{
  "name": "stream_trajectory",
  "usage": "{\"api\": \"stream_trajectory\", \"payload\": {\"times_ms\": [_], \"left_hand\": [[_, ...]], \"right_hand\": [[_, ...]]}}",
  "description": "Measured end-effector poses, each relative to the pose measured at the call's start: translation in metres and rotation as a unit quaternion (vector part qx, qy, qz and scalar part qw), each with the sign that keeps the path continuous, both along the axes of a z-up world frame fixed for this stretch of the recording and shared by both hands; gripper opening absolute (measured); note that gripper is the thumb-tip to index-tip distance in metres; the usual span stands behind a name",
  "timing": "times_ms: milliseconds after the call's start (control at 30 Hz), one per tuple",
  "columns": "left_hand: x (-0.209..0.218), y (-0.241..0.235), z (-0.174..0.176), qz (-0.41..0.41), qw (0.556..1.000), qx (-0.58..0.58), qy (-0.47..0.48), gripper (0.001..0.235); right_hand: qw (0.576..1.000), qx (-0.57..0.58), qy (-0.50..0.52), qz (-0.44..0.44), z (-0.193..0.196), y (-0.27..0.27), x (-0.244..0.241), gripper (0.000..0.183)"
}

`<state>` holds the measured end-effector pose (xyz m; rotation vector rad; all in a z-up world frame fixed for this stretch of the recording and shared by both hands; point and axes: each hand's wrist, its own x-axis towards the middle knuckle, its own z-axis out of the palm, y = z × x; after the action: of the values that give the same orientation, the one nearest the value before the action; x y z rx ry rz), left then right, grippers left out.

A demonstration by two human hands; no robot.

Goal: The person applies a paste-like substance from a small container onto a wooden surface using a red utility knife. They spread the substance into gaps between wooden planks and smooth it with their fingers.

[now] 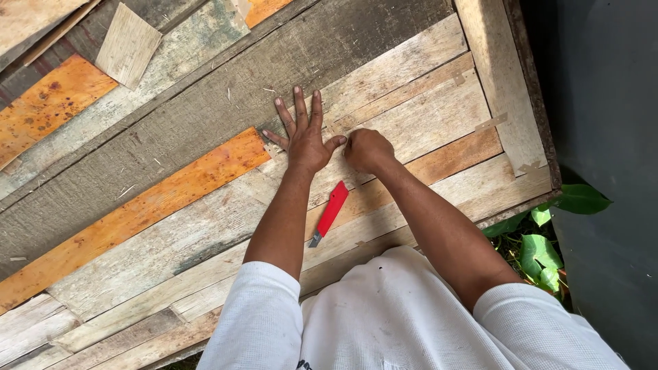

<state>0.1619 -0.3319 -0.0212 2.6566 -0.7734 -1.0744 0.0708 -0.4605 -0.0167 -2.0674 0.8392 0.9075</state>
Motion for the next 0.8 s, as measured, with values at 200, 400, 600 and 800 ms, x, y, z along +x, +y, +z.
{"api": "stream_trajectory", "payload": {"times_ms": [200, 400, 600, 800], "left_hand": [[0.005, 0.006, -0.019, 0.052, 0.996, -0.055, 0.039, 0.075], [0.0, 0.002, -0.01, 0.069, 0.996, -0.047, 0.012, 0.073], [-0.005, -0.003, -0.018, 0.086, 0.995, -0.04, -0.015, 0.068], [-0.006, -0.002, -0.022, 0.124, 0.989, -0.084, -0.023, 0.055]], "right_hand": [[0.987, 0.076, -0.067, -0.127, 0.042, -0.001, -0.027, 0.043], [0.983, -0.015, -0.028, -0.181, 0.048, 0.014, -0.004, 0.052], [0.989, -0.069, 0.006, -0.129, 0.021, 0.018, 0.003, 0.042], [0.988, -0.023, -0.021, -0.151, 0.041, 0.011, 0.002, 0.05]]}}
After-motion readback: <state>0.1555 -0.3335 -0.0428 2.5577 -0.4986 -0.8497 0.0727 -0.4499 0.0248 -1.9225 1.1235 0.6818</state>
